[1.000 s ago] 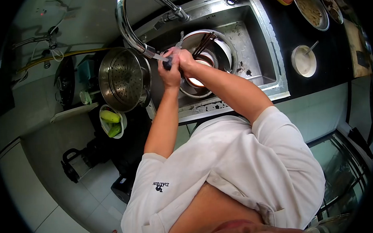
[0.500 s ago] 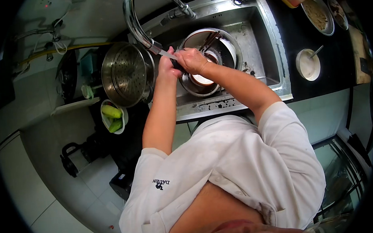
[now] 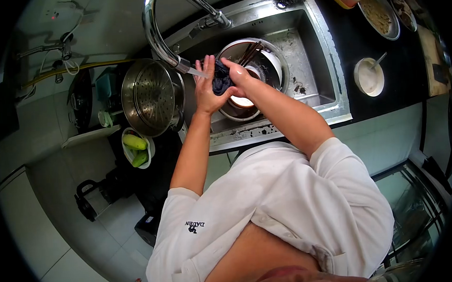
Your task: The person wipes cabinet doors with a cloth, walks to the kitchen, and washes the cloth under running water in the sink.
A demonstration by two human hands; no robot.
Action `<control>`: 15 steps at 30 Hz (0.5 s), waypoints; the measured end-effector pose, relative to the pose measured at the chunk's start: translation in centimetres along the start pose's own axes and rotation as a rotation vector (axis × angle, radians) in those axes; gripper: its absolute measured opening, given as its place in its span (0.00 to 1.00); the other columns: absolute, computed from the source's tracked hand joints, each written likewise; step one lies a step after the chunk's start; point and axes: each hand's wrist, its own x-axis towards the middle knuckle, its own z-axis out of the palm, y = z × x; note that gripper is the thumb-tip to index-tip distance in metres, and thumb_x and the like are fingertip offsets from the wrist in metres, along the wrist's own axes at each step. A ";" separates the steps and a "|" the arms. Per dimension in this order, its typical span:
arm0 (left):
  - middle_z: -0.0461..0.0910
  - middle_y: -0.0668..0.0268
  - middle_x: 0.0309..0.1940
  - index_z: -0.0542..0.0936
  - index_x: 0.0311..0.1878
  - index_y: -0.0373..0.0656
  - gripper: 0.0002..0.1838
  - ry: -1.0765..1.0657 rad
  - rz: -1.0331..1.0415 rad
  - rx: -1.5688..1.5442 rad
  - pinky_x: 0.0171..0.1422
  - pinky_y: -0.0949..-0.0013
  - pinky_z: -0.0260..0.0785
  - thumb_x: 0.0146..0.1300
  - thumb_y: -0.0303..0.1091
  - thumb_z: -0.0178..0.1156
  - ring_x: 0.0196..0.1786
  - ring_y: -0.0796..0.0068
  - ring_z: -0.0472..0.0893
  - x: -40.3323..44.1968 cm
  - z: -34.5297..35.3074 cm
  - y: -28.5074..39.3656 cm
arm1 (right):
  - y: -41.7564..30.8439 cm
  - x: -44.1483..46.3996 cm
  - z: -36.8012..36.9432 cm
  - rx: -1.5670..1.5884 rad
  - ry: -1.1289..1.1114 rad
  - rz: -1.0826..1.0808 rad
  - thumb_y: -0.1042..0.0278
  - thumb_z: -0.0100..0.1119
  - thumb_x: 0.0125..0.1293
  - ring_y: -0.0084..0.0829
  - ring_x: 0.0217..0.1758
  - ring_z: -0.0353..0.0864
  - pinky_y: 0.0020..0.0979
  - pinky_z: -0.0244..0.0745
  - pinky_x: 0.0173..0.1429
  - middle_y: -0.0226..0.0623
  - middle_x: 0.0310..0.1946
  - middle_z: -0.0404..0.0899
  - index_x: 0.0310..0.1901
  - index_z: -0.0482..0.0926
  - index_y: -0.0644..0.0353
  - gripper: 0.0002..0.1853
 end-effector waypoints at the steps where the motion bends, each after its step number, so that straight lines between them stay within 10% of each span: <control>1: 0.63 0.42 0.69 0.64 0.71 0.43 0.52 0.008 0.067 0.134 0.74 0.52 0.53 0.47 0.61 0.72 0.72 0.45 0.63 0.2 -0.1 0.1 | -0.1 -0.3 0.6 -0.032 0.018 0.009 0.49 0.38 0.75 0.37 0.44 0.82 0.40 0.76 0.56 0.38 0.42 0.83 0.46 0.78 0.57 0.22; 8: 0.75 0.51 0.55 0.75 0.55 0.36 0.43 0.262 -0.190 -0.529 0.66 0.58 0.63 0.49 0.67 0.68 0.59 0.55 0.74 -0.1 2.6 -1.8 | 1.2 1.0 0.6 -0.163 0.216 -0.074 0.54 0.47 0.71 0.32 0.41 0.81 0.36 0.75 0.48 0.38 0.39 0.81 0.42 0.79 0.59 0.17; 15: 0.73 0.50 0.58 0.73 0.59 0.39 0.46 0.292 -0.010 -0.371 0.67 0.56 0.61 0.47 0.68 0.68 0.61 0.54 0.72 -0.7 2.5 -1.1 | 0.9 0.8 1.5 -0.287 0.256 -0.097 0.53 0.45 0.72 0.29 0.37 0.80 0.34 0.75 0.43 0.33 0.35 0.80 0.40 0.79 0.57 0.17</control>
